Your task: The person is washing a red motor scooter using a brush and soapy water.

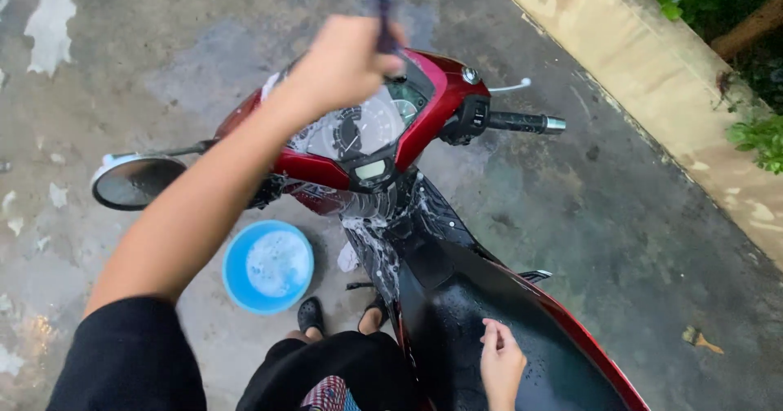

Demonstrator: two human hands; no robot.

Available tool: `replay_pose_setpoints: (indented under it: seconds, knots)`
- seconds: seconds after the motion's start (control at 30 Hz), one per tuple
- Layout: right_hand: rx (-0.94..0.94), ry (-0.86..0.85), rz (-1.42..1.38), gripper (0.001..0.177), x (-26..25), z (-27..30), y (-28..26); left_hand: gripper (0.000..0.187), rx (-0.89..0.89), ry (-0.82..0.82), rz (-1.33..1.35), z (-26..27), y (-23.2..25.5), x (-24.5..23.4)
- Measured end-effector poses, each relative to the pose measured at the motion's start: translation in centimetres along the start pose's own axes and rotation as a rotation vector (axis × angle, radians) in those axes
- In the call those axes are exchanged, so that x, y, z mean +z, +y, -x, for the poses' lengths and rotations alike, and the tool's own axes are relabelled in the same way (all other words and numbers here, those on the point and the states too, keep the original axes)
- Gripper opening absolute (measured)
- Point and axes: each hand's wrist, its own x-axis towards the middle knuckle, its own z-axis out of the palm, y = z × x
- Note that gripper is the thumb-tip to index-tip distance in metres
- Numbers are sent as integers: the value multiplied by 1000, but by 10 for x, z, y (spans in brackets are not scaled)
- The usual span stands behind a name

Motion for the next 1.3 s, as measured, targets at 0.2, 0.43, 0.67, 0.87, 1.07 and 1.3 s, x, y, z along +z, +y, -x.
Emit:
replay_pose_setpoints:
  seconds: [0.2,0.43,0.67,0.87,1.07,1.3]
  knots:
    - [30,15,-65,26,1,-2,21,27,81,-122,117,-36,6,43]
    - [30,16,-28,26,-1,10,18,30,62,-223,72,-51,41,72]
    - [-17,8,-8,26,-2,13,23,34,257,-152,-80,-33,54,65]
    - [-34,-39,41,27,-7,21,2,22,117,-295,-64,-1,82,65]
    - [-15,-54,-33,28,-1,32,25,33,325,-354,-216,77,85,85]
    - [1,-48,-30,28,11,30,30,40,329,-79,-254,199,76,132]
